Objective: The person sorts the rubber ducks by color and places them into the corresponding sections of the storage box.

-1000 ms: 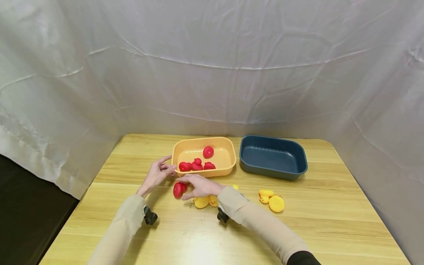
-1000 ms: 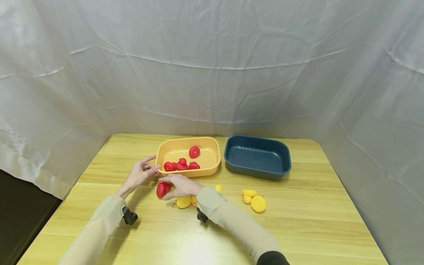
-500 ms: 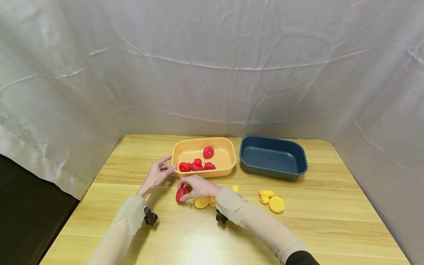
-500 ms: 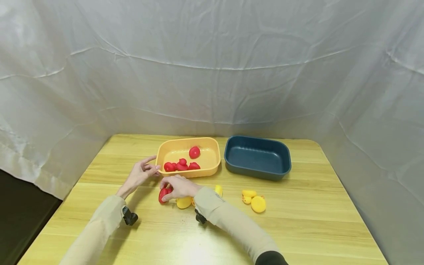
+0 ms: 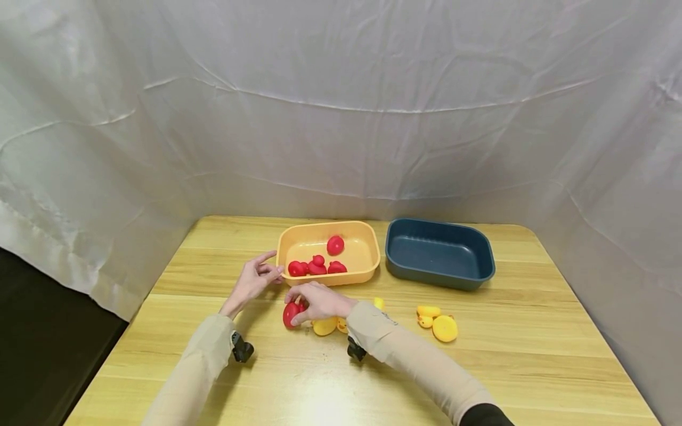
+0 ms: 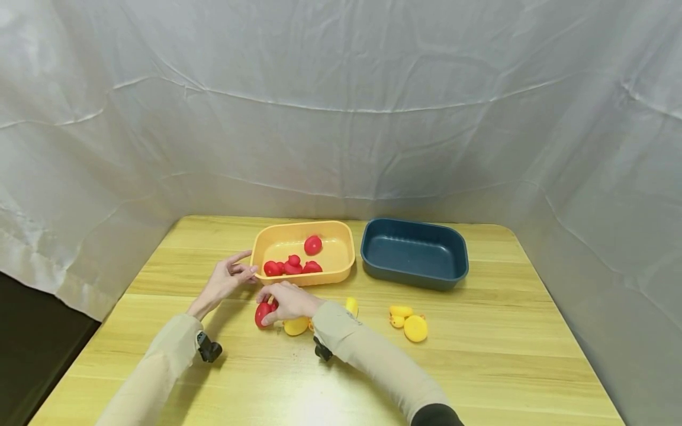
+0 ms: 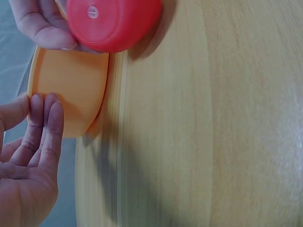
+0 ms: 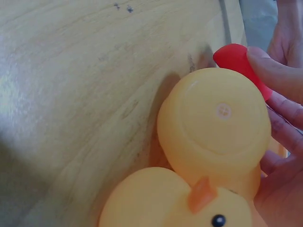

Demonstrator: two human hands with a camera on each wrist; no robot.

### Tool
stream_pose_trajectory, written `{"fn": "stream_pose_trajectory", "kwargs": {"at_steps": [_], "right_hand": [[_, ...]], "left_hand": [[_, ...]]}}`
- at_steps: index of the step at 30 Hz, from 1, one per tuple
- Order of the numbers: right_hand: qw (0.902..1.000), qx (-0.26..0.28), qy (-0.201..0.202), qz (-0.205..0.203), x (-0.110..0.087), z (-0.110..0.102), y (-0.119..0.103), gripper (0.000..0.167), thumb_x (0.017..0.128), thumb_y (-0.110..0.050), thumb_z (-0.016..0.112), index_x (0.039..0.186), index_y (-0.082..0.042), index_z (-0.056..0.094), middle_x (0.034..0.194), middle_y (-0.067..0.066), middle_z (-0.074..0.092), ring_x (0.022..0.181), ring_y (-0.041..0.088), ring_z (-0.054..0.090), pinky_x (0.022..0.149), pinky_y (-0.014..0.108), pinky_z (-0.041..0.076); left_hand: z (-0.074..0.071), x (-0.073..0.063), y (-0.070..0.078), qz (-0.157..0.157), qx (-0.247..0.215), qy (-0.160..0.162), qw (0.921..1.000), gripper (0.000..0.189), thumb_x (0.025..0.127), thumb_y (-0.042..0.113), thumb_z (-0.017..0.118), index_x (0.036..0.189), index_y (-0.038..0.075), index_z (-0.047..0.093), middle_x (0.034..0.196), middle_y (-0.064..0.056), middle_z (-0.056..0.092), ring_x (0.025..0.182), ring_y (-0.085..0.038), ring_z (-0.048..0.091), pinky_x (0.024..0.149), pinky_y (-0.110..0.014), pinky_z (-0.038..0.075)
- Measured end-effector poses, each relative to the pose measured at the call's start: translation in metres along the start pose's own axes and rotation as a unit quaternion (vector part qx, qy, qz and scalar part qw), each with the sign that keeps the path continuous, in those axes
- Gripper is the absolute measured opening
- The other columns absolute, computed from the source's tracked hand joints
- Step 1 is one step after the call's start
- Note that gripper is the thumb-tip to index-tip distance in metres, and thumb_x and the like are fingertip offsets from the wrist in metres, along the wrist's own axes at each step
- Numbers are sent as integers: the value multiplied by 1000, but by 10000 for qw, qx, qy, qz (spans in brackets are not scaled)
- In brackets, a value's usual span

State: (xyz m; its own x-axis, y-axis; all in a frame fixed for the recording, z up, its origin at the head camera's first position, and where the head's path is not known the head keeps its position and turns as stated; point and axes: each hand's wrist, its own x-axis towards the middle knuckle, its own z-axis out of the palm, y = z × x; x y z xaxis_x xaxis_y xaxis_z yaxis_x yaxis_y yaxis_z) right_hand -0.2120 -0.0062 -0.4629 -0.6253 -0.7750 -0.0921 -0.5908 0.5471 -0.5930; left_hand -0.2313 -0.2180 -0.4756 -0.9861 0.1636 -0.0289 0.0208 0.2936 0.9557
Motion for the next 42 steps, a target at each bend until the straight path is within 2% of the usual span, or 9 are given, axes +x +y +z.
{"fn": "stream_pose_trajectory", "kwargs": {"at_steps": [7, 10, 17, 22, 28, 33, 42], "right_hand": [[9999, 115, 82, 60, -3, -5, -1, 45, 87, -26, 81, 127, -11, 66, 120, 1, 72, 96, 5, 64, 88, 19, 55], [9997, 178, 166, 30, -5, -7, -1, 45, 87, -27, 81, 126, -11, 66, 118, 0, 72, 95, 5, 64, 88, 22, 56], [9986, 318, 410, -102, -10, -16, -2, 44, 87, -28, 80, 126, -11, 67, 117, -1, 72, 97, 5, 61, 88, 20, 53], [9961, 617, 625, -127, -14, -23, 0, 48, 87, -26, 80, 129, -8, 65, 122, 2, 71, 99, 9, 61, 93, 26, 55], [9917, 932, 890, -27, -20, -33, 4, 44, 88, -25, 80, 127, -10, 66, 119, 2, 71, 102, 14, 64, 97, 33, 56], [9873, 1130, 1119, -38, -22, -42, 8, 46, 86, -22, 81, 127, -8, 65, 127, 6, 70, 113, 21, 66, 105, 37, 53], [9823, 1131, 1491, -119, -27, -57, 16, 47, 84, -21, 83, 125, -5, 67, 122, 9, 72, 109, 25, 67, 100, 42, 56]], "left_hand": [[0, 0, 0, 30, 27, 7, 10000, 63, 99, 9, 63, 151, -9, 33, 105, -33, 70, 85, -22, 75, 87, -41, 63], [0, 0, 0, 40, 43, 7, 10000, 63, 99, 10, 63, 151, -9, 33, 105, -33, 70, 85, -22, 75, 87, -40, 63], [0, 0, 1, 47, 69, -1, 10000, 64, 99, 10, 64, 151, -9, 33, 107, -33, 70, 85, -22, 75, 86, -38, 63], [0, 0, 0, 78, 106, 6, 9999, 63, 99, 10, 64, 151, -10, 33, 105, -32, 71, 84, -20, 75, 86, -37, 63], [1, 0, 0, 87, 23, 22, 10000, 63, 99, 8, 63, 150, -10, 34, 102, -32, 71, 82, -20, 74, 81, -32, 64], [1, -1, 0, 91, -29, -8, 10000, 62, 99, 7, 63, 151, -10, 33, 103, -34, 70, 83, -22, 75, 84, -37, 64], [1, -1, -1, 61, -123, 12, 9999, 63, 98, 6, 63, 151, -10, 33, 104, -35, 69, 82, -20, 75, 85, -41, 63]]}}
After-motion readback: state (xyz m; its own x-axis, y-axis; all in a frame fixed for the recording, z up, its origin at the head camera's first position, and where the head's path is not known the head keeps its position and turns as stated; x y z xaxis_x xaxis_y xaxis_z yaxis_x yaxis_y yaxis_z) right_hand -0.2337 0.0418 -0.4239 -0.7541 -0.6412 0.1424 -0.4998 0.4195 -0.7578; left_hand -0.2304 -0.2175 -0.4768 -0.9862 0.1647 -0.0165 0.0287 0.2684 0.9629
